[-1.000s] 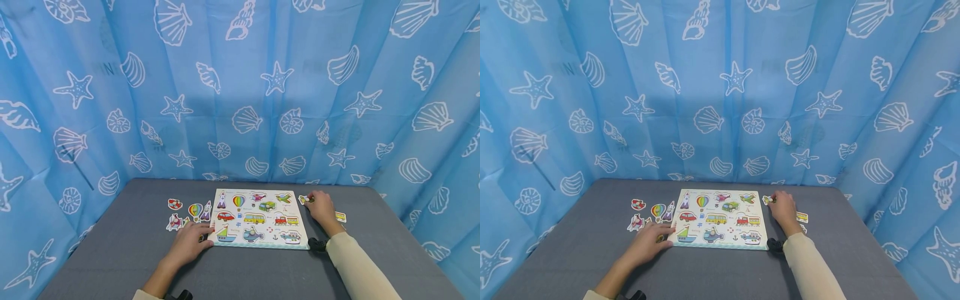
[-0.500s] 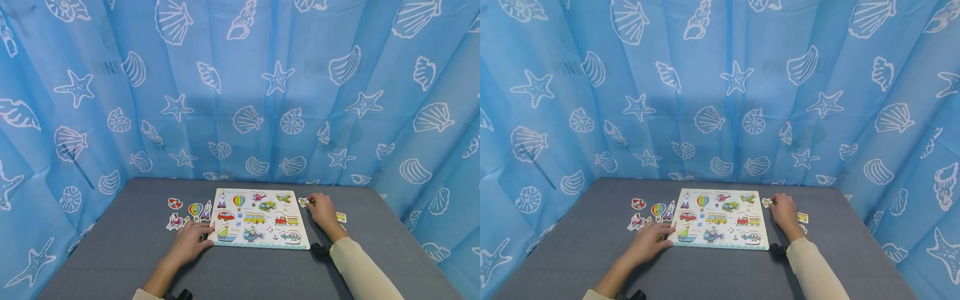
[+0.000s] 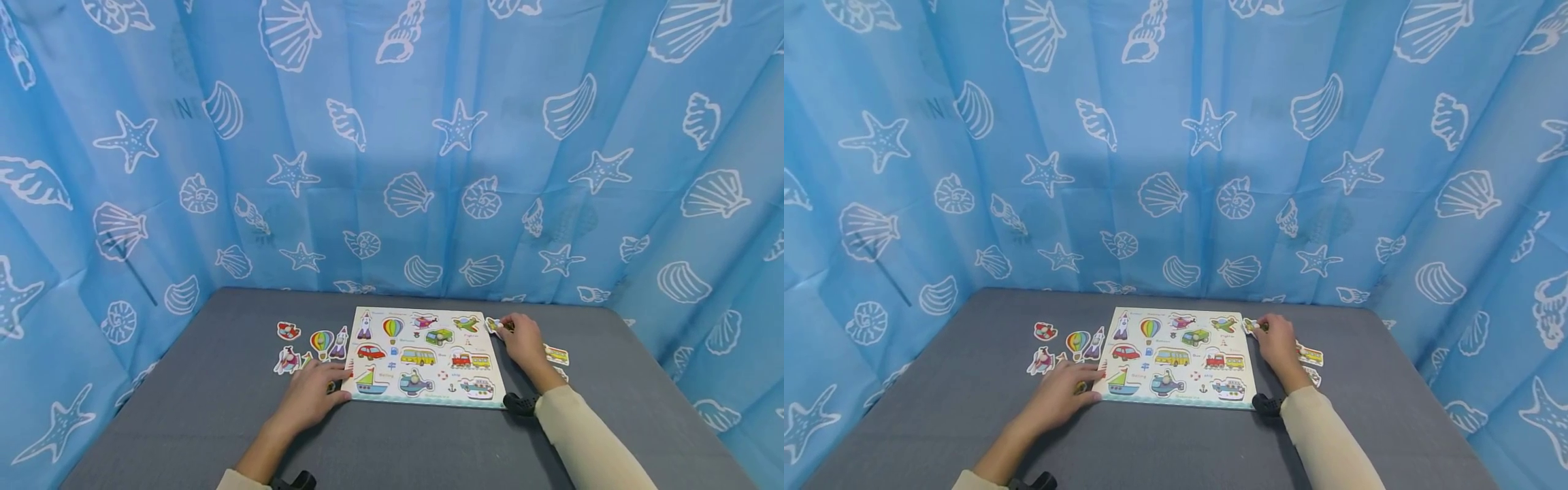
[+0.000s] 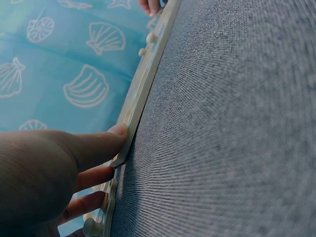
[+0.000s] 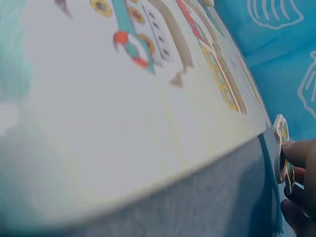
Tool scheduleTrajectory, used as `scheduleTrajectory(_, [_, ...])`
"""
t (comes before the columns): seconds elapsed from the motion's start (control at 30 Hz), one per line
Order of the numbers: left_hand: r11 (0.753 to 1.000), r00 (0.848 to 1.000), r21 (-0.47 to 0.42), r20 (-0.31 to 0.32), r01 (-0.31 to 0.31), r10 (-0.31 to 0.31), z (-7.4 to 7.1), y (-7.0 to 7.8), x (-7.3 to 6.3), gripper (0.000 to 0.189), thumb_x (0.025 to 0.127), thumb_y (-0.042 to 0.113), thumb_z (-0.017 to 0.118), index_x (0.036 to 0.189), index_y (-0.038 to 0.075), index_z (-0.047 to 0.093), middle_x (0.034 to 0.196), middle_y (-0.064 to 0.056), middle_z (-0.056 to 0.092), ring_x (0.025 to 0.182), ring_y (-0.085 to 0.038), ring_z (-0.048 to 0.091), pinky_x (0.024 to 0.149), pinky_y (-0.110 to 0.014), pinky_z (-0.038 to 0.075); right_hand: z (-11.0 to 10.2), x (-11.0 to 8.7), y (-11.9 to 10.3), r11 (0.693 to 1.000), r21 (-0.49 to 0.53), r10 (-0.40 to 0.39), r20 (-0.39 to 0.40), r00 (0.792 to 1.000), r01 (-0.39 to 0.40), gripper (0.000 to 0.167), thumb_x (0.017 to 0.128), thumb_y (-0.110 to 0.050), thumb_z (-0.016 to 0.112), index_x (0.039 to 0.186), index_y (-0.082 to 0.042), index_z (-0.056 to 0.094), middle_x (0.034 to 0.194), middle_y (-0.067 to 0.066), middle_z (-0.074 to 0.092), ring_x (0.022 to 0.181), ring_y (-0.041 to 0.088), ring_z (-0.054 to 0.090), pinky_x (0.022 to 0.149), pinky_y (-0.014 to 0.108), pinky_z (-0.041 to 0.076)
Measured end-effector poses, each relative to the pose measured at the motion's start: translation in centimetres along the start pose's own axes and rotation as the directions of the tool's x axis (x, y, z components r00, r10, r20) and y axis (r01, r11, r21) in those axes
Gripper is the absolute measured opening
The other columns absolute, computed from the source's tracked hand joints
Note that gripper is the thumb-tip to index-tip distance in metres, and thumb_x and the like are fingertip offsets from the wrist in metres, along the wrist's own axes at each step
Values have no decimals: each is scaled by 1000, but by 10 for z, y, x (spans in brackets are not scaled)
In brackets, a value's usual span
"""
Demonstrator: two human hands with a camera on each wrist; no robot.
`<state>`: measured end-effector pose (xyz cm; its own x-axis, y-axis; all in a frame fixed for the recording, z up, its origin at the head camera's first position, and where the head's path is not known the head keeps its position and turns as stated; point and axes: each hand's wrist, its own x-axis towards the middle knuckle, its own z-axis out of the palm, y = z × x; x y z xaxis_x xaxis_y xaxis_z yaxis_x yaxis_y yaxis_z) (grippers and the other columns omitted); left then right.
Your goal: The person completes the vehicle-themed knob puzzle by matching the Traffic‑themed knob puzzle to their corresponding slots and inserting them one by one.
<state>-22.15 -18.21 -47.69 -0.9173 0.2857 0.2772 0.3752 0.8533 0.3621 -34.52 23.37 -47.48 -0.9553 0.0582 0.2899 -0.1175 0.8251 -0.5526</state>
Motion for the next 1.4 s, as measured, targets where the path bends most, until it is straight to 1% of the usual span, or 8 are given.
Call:
scheduleTrajectory(0.1, [1000,1000,6,-3,-9,9,-1,1,1,40,80,31,79,116,16,73,121,-1,66,104,-23,54,82,-47,40,3,2,-4,1000,18,2,11,1000,-3,16,93,-6,62,104,5,64,104,24,58,97,39,54,82,52,42])
scheduleTrajectory(0.33, [1000,1000,3,15,13,-13,-2,2,3,39,81,32,78,117,17,73,122,-1,65,106,-24,54,84,-47,40,11,8,-14,999,28,42,48,998,-44,17,93,-8,61,105,3,65,106,22,57,96,35,53,77,48,44])
scheduleTrajectory(0.47, [1000,1000,7,10,13,-13,-1,1,3,40,80,32,78,117,17,73,122,0,65,107,-24,54,83,-47,40,15,12,-23,1000,19,17,45,999,-18,17,91,-8,63,103,4,67,104,22,58,99,39,54,80,51,43])
scheduleTrajectory(0.6, [1000,1000,14,2,14,-14,0,0,3,40,80,33,79,116,18,73,122,1,65,107,-24,54,84,-47,40,18,13,-31,999,-35,-18,44,999,20,16,90,-8,65,100,3,69,102,21,59,102,41,52,85,54,41])
scheduleTrajectory(0.7, [1000,1000,14,9,14,-14,0,1,3,40,80,33,78,116,17,73,121,1,65,107,-24,54,84,-47,40,20,12,-35,996,-87,-16,36,999,19,15,89,-9,66,99,2,69,100,18,61,101,40,52,87,55,38])
scheduleTrajectory(0.77, [1000,1000,11,13,13,-13,-1,2,3,40,80,33,78,117,17,73,122,0,65,107,-23,54,84,-48,40,20,11,-37,995,-97,-12,28,1000,15,14,89,-9,67,98,1,70,100,17,61,99,38,52,88,55,37])
scheduleTrajectory(1.13, [1000,1000,8,8,4,-5,1,1,1,40,80,32,79,116,17,73,122,0,65,106,-24,54,83,-47,40,26,11,-38,1000,-16,-5,19,1000,5,17,89,-9,66,99,3,70,103,21,61,104,42,52,90,54,37])
scheduleTrajectory(1.4, [1000,1000,3,-4,4,-4,1,1,1,39,79,31,79,115,16,73,121,-1,66,106,-24,54,82,-47,40,33,13,-50,993,-109,-44,48,998,49,15,90,-13,66,99,-3,72,105,16,63,103,38,52,88,56,37])
